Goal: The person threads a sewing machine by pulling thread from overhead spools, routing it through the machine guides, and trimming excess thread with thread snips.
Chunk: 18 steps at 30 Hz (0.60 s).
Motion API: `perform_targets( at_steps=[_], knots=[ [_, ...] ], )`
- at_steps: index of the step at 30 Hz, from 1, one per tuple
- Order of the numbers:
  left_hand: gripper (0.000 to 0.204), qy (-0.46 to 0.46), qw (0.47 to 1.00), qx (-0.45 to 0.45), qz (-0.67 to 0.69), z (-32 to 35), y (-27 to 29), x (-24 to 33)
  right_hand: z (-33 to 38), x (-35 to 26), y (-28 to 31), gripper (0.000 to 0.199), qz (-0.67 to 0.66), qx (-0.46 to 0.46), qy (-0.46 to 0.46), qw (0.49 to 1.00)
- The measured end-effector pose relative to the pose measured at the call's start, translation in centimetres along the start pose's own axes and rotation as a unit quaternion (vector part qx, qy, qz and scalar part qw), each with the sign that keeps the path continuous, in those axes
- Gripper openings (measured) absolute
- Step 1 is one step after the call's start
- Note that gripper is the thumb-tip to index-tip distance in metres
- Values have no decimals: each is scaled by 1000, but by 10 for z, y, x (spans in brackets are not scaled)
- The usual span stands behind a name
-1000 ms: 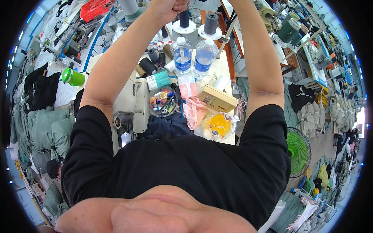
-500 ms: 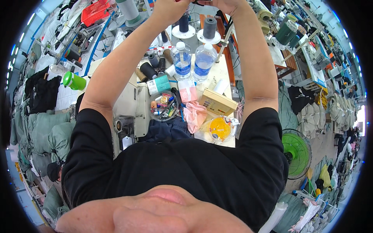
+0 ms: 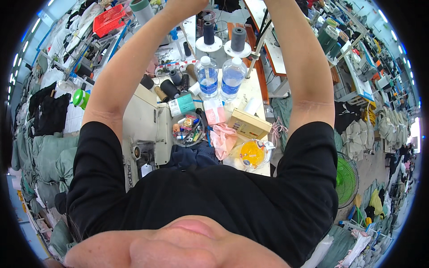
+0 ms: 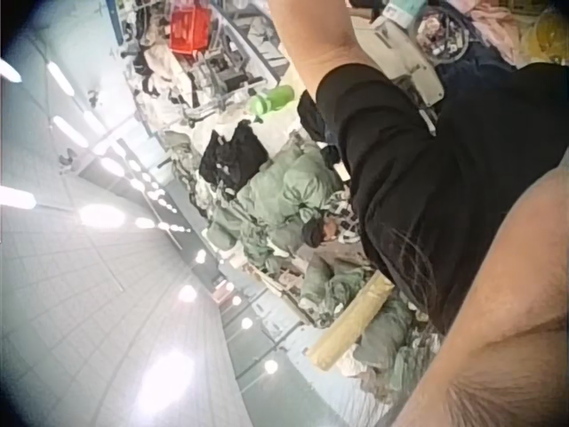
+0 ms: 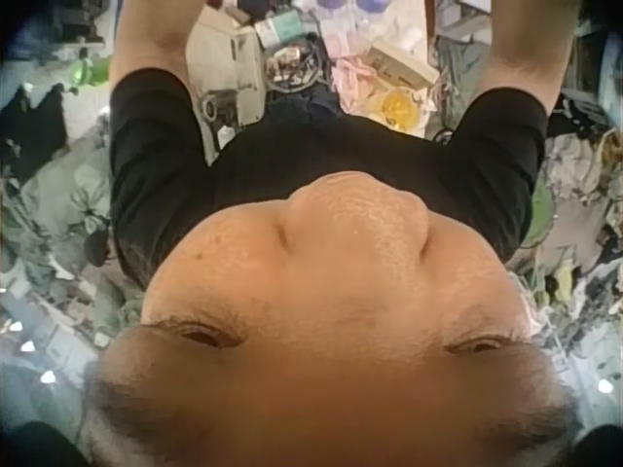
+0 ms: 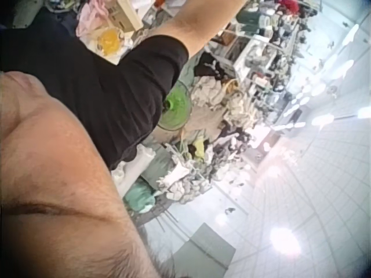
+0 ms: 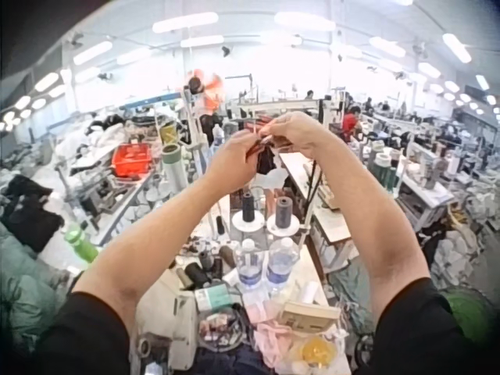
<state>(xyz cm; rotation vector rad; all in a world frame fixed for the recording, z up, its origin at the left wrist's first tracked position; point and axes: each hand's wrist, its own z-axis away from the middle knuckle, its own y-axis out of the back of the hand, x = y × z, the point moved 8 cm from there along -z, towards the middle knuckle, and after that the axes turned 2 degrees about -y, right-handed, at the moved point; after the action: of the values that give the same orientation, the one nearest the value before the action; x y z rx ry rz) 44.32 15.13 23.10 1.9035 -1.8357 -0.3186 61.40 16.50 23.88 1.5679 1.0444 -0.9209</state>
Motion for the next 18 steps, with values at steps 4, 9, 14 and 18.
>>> perform_targets(
  at_steps=[4,9,14,18],
  knots=[
    [18,-42,997,30,61,-19,8,8,-3,-11,5,11,6,-16,8,1000],
    [14,-73,995,17,65,-20,9,10,9,-12,10,9,3,14,1,1000],
    [14,-52,998,-29,35,-4,-4,24,39,6,9,13,-11,69,-21,997],
    [14,34,995,-22,95,9,-8,30,56,17,6,15,-88,64,-26,994]
  ],
)
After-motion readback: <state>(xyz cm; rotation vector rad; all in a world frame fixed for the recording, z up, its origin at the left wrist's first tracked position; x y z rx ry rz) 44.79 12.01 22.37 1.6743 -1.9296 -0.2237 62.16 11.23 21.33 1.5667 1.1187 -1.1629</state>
